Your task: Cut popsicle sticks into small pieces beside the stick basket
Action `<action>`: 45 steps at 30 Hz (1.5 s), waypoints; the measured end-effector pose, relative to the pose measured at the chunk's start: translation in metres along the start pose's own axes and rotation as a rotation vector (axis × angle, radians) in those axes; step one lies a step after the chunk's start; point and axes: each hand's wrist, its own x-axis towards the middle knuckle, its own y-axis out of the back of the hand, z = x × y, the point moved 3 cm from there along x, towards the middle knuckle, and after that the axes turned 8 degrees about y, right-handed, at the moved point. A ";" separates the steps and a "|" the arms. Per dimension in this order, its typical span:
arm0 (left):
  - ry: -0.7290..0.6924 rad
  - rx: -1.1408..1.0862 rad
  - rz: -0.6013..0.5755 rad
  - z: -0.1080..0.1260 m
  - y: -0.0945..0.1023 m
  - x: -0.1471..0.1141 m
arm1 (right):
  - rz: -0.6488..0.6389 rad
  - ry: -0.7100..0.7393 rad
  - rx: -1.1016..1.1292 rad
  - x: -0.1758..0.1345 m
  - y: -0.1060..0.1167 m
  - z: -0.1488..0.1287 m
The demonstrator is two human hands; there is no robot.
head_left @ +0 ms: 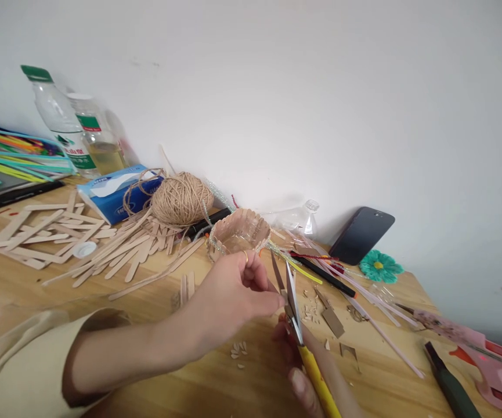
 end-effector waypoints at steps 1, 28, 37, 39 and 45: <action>-0.003 0.001 0.000 0.000 0.000 0.000 | -0.011 -0.008 0.000 0.001 0.000 0.000; -0.059 0.089 -0.032 0.007 0.003 -0.001 | 0.010 -0.019 0.013 0.006 -0.003 -0.006; 0.070 -0.044 -0.233 0.003 -0.004 -0.001 | 0.077 -0.067 0.027 0.006 -0.005 -0.007; 0.086 -0.031 -0.215 0.001 -0.003 0.000 | 0.063 -0.081 0.023 0.007 -0.005 -0.012; 0.095 -0.064 -0.155 -0.001 -0.001 0.000 | 0.069 -0.091 0.032 0.009 -0.002 -0.016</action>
